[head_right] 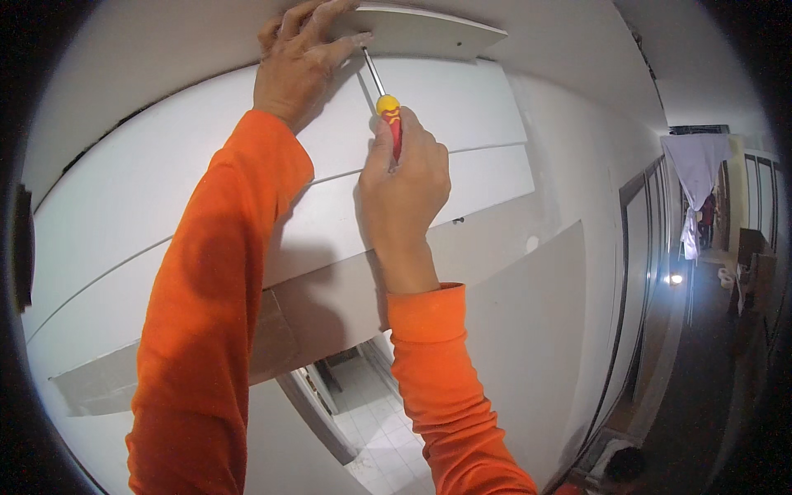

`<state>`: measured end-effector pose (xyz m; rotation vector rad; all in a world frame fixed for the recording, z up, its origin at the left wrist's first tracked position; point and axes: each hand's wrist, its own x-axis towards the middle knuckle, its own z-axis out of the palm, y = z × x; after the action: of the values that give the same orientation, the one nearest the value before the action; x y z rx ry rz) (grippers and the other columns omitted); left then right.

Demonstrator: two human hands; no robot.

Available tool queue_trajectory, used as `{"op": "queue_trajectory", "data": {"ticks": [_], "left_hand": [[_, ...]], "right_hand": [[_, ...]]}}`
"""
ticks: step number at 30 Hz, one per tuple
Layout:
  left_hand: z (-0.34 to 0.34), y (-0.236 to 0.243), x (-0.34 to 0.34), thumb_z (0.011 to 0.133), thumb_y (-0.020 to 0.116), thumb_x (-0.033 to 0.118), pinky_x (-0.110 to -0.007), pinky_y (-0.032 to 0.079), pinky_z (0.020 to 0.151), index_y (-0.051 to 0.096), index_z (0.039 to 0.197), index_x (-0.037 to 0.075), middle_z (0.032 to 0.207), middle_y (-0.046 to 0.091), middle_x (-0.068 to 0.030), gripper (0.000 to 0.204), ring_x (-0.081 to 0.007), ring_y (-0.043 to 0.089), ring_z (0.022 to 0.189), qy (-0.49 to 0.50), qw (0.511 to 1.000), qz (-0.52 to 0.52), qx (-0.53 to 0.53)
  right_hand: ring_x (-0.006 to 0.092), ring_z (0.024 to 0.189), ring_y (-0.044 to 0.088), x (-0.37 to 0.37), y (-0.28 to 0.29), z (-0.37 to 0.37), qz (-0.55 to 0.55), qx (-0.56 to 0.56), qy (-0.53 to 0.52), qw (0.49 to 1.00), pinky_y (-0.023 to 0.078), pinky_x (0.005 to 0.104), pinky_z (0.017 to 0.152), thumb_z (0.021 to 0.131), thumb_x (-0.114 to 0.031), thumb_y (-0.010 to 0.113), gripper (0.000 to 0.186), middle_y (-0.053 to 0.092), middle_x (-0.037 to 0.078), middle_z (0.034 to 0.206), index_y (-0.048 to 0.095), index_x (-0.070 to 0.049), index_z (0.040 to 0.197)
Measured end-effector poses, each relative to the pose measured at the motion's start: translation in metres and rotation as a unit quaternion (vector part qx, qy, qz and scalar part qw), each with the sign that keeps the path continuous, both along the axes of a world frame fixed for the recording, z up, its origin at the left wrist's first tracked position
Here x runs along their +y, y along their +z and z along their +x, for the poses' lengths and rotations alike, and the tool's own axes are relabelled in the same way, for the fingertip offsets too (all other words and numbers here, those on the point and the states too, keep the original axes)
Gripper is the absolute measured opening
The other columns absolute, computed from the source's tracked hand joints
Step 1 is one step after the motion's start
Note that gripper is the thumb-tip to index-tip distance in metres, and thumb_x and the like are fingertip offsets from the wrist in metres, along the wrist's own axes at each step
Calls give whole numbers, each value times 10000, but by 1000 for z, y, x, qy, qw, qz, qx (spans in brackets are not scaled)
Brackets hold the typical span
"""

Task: The person uses a screwdriver to secure a white panel to a wall frame while standing on scaffolding, then picks up more screws from a bucket.

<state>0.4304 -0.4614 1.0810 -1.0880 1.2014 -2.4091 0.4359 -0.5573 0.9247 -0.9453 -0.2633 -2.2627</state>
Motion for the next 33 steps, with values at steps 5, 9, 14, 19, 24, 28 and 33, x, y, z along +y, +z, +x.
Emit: {"op": "queue_trajectory", "data": {"ticks": [5,9,14,19,24,28,33], "left_hand": [[-6,4,9,897,695,235,-444,265,1143,788,1077,204,1433,546,-22,205,-234,417,1353,6,1000,-19,-8],[0,1,3,897,695,230,-445,266,1143,787,1085,206,1431,546,-26,210,-238,419,1351,-4,1000,-3,1],[-3,1,9,899,692,222,-440,273,1139,784,1054,187,1432,547,-23,184,-238,429,1342,-6,1000,-2,2],[-3,8,4,933,663,217,-453,350,1102,732,1046,128,1346,609,-87,160,-269,490,1309,82,995,-37,-29],[-5,13,-12,824,645,20,-378,350,1053,755,1095,207,1276,699,-2,347,-201,650,1123,-86,995,2,40],[-1,-12,-8,786,649,-56,-394,363,1073,780,1013,141,1297,701,-72,328,-272,651,1183,-89,986,0,141],[1,-22,3,927,604,-39,-362,580,770,684,946,-39,1095,710,-226,82,-287,698,1003,-391,866,55,308]], "right_hand": [[192,620,571,12,13,-23,-32,76,411,908,499,371,646,990,-221,652,290,670,122,829,662,44,1108],[159,678,602,-4,0,-25,-91,57,609,786,508,326,659,996,-195,631,256,666,122,895,629,52,1061],[180,737,636,17,1,-10,-42,57,252,965,521,314,707,985,-171,639,257,666,128,956,642,66,1083],[246,795,657,16,4,5,31,35,156,987,521,339,749,969,-149,642,269,681,160,968,689,46,1148],[277,802,664,8,20,-9,72,35,149,986,528,352,745,963,-128,648,231,674,177,932,695,27,1128],[286,839,690,0,3,-12,90,132,150,976,550,352,730,938,-105,697,245,682,187,963,678,20,1148],[286,841,694,-2,18,-24,88,109,274,951,575,330,701,895,-35,722,288,687,166,1028,672,23,1172]]}}
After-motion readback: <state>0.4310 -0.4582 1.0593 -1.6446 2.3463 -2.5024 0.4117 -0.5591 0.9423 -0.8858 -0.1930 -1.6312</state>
